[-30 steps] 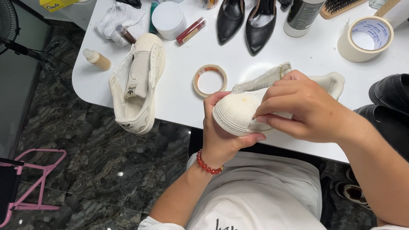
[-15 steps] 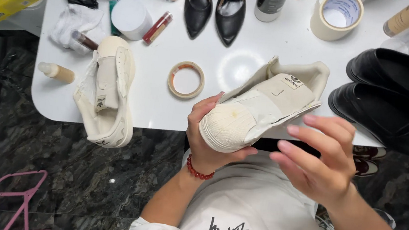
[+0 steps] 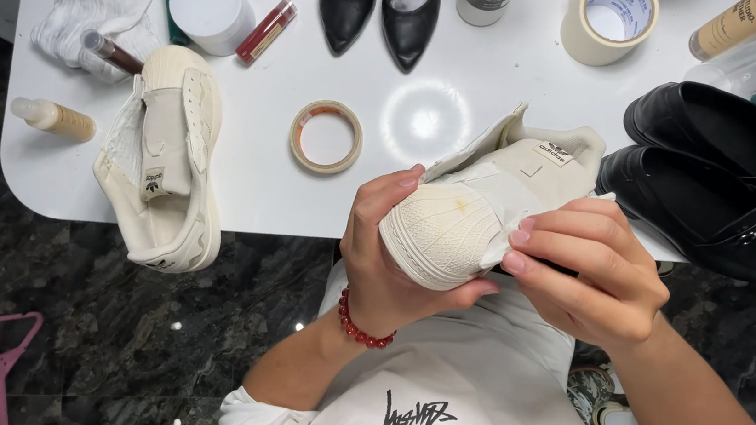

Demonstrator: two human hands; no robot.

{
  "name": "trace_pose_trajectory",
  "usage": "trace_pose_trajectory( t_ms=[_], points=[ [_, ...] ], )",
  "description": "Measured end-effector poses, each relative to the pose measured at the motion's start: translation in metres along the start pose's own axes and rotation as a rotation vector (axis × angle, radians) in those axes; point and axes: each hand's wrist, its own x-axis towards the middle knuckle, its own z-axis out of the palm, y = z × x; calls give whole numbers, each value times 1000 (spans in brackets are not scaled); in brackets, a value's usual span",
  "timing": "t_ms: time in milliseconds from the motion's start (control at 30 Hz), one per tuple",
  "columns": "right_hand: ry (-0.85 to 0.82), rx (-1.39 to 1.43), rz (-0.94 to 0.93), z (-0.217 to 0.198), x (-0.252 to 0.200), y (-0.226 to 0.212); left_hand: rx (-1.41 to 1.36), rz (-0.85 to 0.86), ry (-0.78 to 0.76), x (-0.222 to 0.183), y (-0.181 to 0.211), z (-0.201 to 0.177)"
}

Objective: The person applies masking tape to a white sneaker, covering the toe box and side panels. They tear strips from a roll, press them onto the shoe, and smooth them down. The person repeats this process on the second sneaker, taping the toe and side areas.

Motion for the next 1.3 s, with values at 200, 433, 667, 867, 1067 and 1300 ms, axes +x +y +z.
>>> trace_pose_trajectory(
  t_ms=[200, 433, 667, 867, 1067, 1300],
  points=[
    [-33, -85, -174, 5, -2, 6, 54, 27, -7, 0, 3, -5],
    [-513, 373, 298, -30, 17, -2, 27, 132, -22, -10, -4, -12],
    [-1056, 277, 377, -11, 24, 12, -31, 96, -90, -25, -14, -17],
    [-870, 393, 343, 7, 24, 11, -69, -52, -135, -46, -34, -23],
    [-762, 332, 318, 23, 23, -7, -101, -169, -100, -71, -41, -22],
    [-316, 81, -4, 4, 40, -36, -550, -277, 93, -78, -40, -59]
  ],
)
